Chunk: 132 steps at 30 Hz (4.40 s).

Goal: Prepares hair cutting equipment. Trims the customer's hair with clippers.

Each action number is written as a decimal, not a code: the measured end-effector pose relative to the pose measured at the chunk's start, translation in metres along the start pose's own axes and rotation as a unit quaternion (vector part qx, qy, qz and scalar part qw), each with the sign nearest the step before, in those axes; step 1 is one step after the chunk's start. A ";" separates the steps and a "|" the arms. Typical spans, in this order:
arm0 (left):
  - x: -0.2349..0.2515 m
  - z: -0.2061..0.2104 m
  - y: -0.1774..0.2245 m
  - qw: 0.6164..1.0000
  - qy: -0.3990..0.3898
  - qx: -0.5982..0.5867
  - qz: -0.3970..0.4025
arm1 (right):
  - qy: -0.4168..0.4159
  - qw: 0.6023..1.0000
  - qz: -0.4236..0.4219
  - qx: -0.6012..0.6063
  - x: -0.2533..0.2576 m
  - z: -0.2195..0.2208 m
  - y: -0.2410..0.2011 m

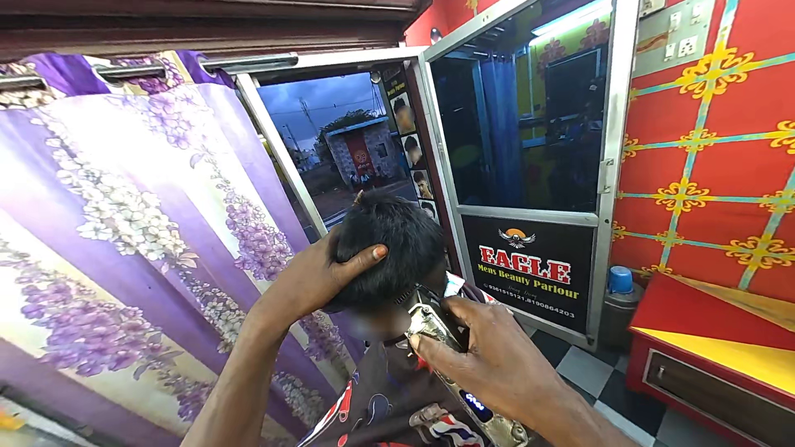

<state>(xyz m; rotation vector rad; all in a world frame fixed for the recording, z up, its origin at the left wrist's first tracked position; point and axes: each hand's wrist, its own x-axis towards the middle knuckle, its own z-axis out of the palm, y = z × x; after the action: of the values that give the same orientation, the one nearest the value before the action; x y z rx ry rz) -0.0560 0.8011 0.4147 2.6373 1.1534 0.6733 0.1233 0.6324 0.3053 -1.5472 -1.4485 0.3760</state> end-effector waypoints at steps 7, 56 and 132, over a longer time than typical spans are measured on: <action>-0.001 0.001 -0.008 1.000 0.009 0.005 0.013 | 0.027 0.927 -0.358 -0.105 -0.011 0.015 0.020; -0.006 0.003 -0.014 1.000 0.014 -0.019 -0.013 | -0.056 0.953 -0.103 -0.279 0.029 -0.071 0.008; -0.007 0.000 0.054 0.976 0.060 -0.024 -0.209 | -0.543 0.755 -0.055 0.363 0.081 -0.047 0.126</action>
<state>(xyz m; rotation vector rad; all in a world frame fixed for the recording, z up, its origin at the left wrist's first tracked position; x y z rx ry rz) -0.0249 0.7594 0.4309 2.2298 1.6355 0.7651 0.2555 0.7044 0.2600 -0.5102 -1.8391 1.7444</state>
